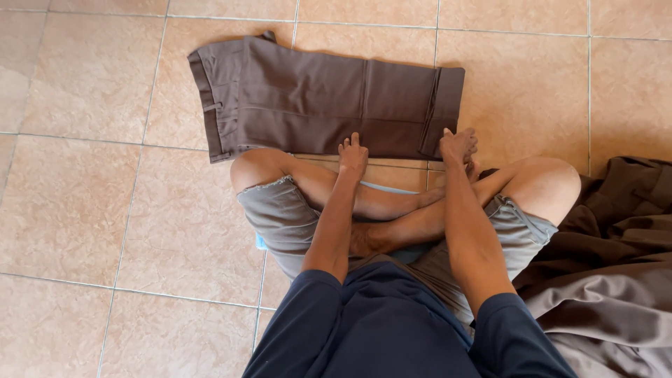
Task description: Folding multiple pairs of brown trousers while sitting on a tiled floor.
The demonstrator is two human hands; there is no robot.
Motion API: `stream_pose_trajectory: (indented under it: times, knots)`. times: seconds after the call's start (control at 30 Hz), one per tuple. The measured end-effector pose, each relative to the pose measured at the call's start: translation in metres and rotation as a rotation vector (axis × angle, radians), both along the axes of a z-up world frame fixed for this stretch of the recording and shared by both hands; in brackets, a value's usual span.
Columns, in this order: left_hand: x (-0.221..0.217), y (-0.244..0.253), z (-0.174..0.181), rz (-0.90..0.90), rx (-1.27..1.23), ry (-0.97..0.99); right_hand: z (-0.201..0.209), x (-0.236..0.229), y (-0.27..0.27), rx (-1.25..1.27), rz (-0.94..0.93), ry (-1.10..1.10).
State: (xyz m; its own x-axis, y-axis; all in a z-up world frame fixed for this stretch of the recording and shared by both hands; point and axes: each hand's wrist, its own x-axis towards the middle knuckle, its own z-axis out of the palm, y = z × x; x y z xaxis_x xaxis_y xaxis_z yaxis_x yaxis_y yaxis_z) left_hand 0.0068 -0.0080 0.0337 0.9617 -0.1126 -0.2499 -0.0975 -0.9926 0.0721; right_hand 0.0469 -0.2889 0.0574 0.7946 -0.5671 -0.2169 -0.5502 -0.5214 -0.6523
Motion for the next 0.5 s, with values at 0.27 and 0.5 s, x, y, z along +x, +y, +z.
stream_pose_trajectory:
  times: [0.27, 0.5]
  knots:
    - [0.014, 0.001, -0.023, 0.021, -0.027, 0.08, 0.01, 0.023, -0.012, 0.022, 0.091, 0.279]
    - [0.015, -0.005, -0.011, 0.037, -0.003, 0.107, -0.049, 0.053, -0.032, -0.077, 0.242, 0.512]
